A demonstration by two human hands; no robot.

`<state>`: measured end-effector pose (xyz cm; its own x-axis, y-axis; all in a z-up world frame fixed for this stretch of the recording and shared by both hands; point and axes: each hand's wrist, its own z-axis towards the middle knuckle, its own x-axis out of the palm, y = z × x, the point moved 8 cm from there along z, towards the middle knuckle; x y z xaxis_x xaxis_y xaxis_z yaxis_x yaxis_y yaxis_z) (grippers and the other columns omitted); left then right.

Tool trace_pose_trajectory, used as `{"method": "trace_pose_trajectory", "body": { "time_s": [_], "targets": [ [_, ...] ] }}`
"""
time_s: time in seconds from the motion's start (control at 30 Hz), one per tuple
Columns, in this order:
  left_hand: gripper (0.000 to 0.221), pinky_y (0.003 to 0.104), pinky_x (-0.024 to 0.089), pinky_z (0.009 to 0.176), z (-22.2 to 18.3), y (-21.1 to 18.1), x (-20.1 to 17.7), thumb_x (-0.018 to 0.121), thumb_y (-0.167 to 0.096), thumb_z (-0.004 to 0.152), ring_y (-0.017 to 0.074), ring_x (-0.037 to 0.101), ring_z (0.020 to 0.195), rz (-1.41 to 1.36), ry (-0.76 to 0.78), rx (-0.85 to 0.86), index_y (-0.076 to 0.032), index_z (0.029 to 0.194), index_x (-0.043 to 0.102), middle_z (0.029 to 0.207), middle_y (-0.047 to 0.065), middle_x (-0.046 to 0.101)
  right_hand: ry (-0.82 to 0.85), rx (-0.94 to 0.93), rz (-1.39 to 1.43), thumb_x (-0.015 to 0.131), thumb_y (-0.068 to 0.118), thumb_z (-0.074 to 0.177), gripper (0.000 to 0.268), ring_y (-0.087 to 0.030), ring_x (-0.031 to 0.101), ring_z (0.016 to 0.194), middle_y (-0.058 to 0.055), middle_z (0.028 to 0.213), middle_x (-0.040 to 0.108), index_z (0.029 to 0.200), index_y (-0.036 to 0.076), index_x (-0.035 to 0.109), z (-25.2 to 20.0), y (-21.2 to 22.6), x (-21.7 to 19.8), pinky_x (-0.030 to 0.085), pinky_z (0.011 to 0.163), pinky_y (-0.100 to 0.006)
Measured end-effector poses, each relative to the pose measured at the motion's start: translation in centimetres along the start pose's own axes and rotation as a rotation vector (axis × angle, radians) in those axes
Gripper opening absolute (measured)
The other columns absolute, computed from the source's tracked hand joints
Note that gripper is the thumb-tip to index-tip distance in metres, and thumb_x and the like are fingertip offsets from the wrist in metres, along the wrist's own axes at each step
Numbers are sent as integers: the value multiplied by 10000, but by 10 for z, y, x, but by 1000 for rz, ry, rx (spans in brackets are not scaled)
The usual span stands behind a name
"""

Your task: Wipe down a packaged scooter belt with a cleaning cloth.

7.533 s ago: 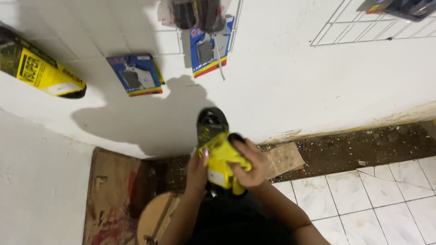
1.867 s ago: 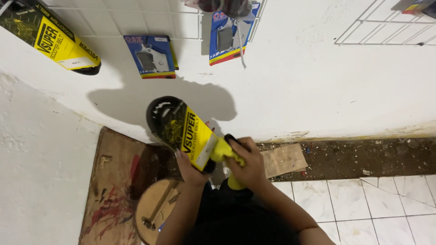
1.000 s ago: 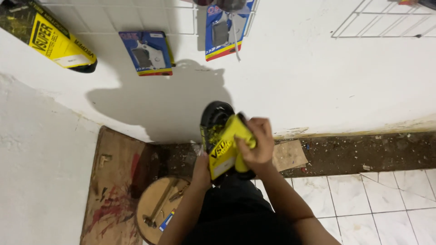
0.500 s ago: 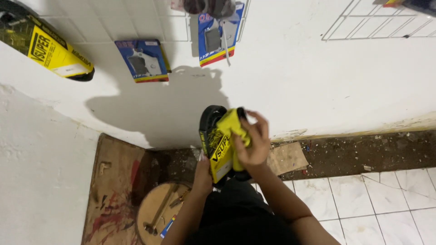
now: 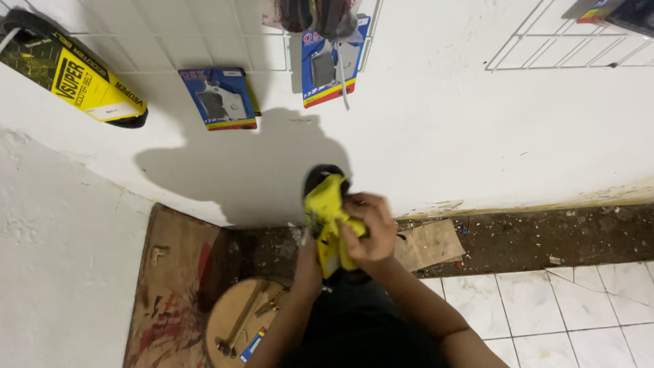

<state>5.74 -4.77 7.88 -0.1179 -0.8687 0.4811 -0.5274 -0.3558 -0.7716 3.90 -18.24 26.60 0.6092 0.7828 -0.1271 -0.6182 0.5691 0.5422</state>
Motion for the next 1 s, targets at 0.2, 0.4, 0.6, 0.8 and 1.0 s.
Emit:
{"method": "trace_pose_trajectory", "body": {
  "time_s": [0.2, 0.4, 0.6, 0.8, 1.0],
  "targets": [
    [663, 431, 585, 760, 1, -31, -25, 455, -609, 1028, 291, 725, 913, -335, -226, -24, -18, 1245, 666, 1109, 167, 740, 398, -115, -84, 744, 225, 878, 651, -408, 639, 999, -207, 1495, 505, 1486, 116, 539, -24, 43, 24, 579, 755, -469],
    [585, 510, 513, 996, 32, 30, -46, 431, -450, 1084, 334, 639, 1123, -269, -156, 4, 43, 1324, 633, 1279, 204, 668, 275, -183, -168, 601, 197, 963, 408, -459, 672, 977, -255, 1328, 610, 1331, 35, 669, -13, 1, 35, 595, 763, -487],
    [670, 519, 515, 1015, 8, -23, -24, 402, -558, 1057, 341, 641, 1190, -165, -212, -46, -25, 1414, 596, 1342, 207, 657, 235, -127, -150, 610, 74, 977, 478, -473, 681, 1079, -333, 1333, 607, 1433, -55, 542, 2, 17, 32, 629, 823, -482],
    [614, 521, 479, 1067, 40, 23, -62, 425, -531, 1065, 340, 618, 1215, -138, -223, 55, -43, 1407, 571, 1377, 202, 628, 433, -36, -97, 792, 71, 774, 540, -404, 739, 984, -196, 1374, 649, 1303, 75, 681, -19, 23, 44, 659, 742, -439],
    [560, 494, 535, 1012, 65, 60, -61, 342, -451, 1119, 297, 643, 1218, -23, 20, 114, -105, 1542, 464, 1452, 157, 598, 291, 35, -89, 634, 17, 919, 511, -486, 673, 1111, -286, 1469, 533, 1423, 2, 548, 34, 26, 29, 660, 838, -476]
  ]
}}
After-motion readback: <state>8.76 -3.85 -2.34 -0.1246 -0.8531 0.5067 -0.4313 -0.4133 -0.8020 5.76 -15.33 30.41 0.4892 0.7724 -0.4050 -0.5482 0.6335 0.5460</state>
